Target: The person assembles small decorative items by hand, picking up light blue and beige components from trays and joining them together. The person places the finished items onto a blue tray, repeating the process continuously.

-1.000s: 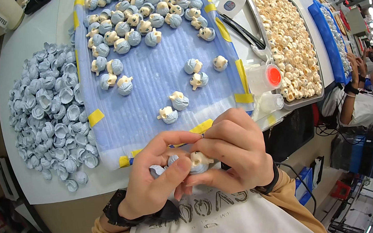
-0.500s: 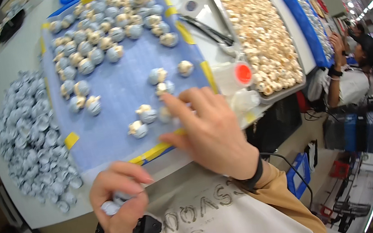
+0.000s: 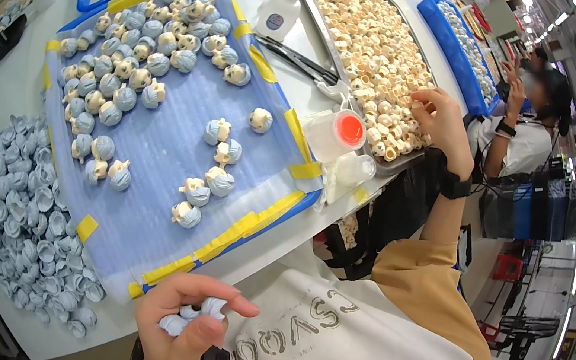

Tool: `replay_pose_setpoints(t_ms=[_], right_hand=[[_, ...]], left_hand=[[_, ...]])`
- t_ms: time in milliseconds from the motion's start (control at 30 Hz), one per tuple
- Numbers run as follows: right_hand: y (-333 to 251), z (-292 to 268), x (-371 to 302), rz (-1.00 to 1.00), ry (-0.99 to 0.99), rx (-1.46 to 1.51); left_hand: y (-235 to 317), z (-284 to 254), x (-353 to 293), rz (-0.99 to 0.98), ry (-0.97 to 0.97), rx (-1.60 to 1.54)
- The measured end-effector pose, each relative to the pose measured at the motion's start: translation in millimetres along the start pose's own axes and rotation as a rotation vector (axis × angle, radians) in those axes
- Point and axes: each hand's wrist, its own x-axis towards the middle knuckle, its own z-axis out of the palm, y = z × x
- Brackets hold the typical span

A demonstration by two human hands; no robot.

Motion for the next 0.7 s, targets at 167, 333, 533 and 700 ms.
replay_pose_setpoints(t_ms=[167,333,533,700], right_hand=[[-28.2,-11.2,-4.8,-0.028,0.165,-0.071],[-152.4,-22.6,-65.9,-0.301,0.198,0.623],[-220.9,15.9,-78.0,-0.908,-0.143,0.933],[-225.9,19.1,-81.1,-0.922,-0.194,0.976]], left_hand=[[-3.2,-0.7,1.5,0.073,-0.016,0.090],[-0.3,3.9,8.1,-0.060,-0.079,0.210],[-2.8,-1.7,0.3,-0.095,-0.115,0.203],[-0.8,-7.8,-1.2,-0.109,-0.108,0.196]])
